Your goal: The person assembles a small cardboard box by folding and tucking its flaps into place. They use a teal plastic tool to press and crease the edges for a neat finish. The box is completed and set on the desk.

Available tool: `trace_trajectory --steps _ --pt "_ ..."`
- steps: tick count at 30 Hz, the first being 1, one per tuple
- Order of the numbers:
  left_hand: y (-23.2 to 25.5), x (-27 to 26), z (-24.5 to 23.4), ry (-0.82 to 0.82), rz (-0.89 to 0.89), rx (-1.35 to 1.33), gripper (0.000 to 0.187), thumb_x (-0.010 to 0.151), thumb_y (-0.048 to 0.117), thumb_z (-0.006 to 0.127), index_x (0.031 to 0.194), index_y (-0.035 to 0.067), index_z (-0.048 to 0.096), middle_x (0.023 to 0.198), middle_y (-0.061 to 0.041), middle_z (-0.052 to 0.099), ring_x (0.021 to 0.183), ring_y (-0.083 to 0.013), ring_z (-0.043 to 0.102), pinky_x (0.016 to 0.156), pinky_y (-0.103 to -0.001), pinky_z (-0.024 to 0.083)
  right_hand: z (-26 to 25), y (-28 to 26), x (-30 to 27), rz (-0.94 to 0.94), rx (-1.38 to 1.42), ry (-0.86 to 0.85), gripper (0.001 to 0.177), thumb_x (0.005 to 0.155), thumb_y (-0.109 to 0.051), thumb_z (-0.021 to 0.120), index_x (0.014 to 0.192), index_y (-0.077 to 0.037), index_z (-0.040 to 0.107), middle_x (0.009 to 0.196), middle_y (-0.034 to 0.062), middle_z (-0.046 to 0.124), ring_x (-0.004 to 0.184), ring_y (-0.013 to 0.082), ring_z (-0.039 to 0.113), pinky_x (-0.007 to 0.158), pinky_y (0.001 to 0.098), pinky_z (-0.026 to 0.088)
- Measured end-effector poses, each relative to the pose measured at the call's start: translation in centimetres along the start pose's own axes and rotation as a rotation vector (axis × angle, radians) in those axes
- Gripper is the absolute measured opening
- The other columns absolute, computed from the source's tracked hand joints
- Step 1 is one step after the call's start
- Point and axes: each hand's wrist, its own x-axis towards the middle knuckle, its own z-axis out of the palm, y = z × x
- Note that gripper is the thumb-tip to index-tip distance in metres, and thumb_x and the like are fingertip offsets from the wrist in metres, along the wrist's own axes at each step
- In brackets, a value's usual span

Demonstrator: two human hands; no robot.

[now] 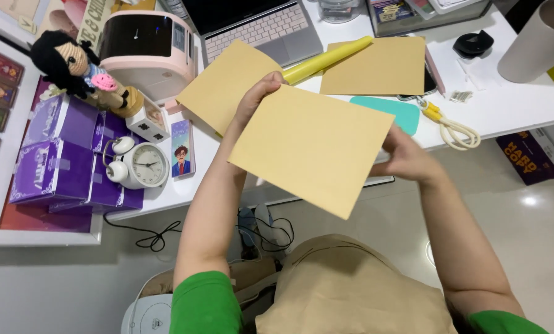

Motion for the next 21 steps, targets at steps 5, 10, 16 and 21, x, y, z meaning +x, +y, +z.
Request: trace_trajectory --steps 5,10,16,21 --pt "3.0 -0.5 3.5 -0.122 0.059 0.354 0.045 0.101 0.032 0.053 0.137 0.007 0.060 0.132 -0.013 0.060 0.146 -0.0179 0.036 0.124 -0.034 0.016 3.2 1.4 -1.4 0.063 0.055 0.166 0.059 0.078 0.005 0.075 0.129 -0.007 0.047 0.128 0.0071 0.060 0.118 0.0216 0.055 0.098 0.0436 0.046" --pt "8.5 -2.5 -0.3 -0.070 0.180 0.398 0.047 0.113 0.034 0.043 0.149 0.003 0.044 0.152 -0.017 0.050 0.140 -0.0319 0.052 0.125 -0.040 0.043 5.4 1.2 -1.4 0.135 0.042 0.287 0.011 0.093 0.000 0.067 0.101 -0.006 0.072 0.103 -0.0034 0.070 0.096 0.0114 0.062 0.079 0.0319 0.054" --pt "11.3 -5.2 9.7 -0.148 0.238 1.241 0.045 0.113 0.031 0.038 0.152 0.009 0.045 0.160 -0.012 0.043 0.150 -0.0282 0.038 0.126 -0.047 0.028 8.8 0.6 -0.5 0.166 0.101 0.343 0.019 0.096 -0.005 0.068 0.114 -0.006 0.066 0.109 0.0012 0.069 0.101 0.0158 0.065 0.082 0.0341 0.059" --pt "8.4 -5.0 11.9 -0.297 0.075 1.618 0.054 0.111 0.035 0.039 0.157 0.007 0.039 0.167 -0.015 0.025 0.156 -0.0350 0.016 0.125 -0.052 0.015 10.7 -0.3 0.3 0.073 0.104 0.348 0.038 0.100 -0.018 0.068 0.133 -0.003 0.056 0.127 0.0075 0.067 0.116 0.0211 0.065 0.095 0.0384 0.061"
